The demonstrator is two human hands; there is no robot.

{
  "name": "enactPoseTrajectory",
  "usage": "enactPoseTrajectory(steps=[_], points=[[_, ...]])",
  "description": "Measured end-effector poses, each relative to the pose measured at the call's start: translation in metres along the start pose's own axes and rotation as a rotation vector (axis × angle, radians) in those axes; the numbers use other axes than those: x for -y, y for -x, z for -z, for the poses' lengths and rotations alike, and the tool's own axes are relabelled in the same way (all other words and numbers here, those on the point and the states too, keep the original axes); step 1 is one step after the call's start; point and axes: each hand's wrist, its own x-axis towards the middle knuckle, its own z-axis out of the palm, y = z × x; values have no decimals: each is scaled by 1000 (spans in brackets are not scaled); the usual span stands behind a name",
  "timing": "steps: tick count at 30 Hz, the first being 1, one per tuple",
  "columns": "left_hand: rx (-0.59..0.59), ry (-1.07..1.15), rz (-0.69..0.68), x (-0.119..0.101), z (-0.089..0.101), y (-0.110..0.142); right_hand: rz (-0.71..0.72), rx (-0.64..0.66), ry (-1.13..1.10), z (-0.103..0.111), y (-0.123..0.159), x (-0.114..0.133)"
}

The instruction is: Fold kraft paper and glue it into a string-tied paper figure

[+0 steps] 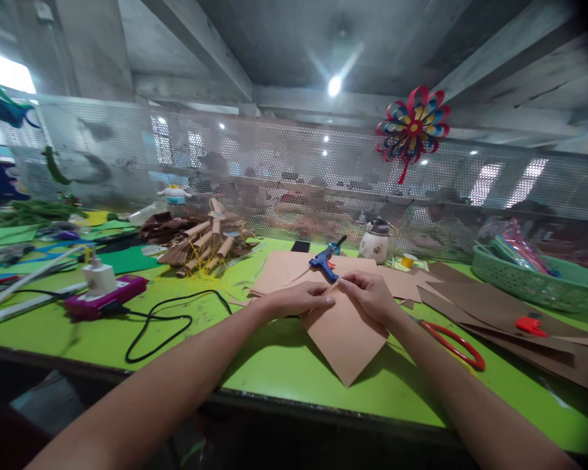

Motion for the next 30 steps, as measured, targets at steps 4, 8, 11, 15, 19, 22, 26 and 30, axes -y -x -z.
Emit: enactPoseTrajectory(steps=[4, 8, 11, 15, 19, 22, 26, 30], points=[[-24, -145, 69, 1, 0, 0, -79, 3, -17, 5, -1, -1], [-91, -347, 73, 5, -2, -2, -155, 31, -59, 7, -2, -3], [-146, -411, 4, 9, -4, -3, -180, 37, -169, 7, -2, -4], [-168, -409, -42, 14, -7, -6, -159, -41, -198, 6, -2, -6], [-180, -417, -70, 17, -7, -9, -160, -112, -159, 4, -3, -8], [-180, -440, -79, 18, -7, -9, -151, -119, -126, 2, -4, -12], [-195, -435, -97, 20, -8, -9, -132, -97, -53, 1, -6, -19], [-186, -381, -52, 23, -9, -9, -111, -93, -10, -1, -7, -22]])
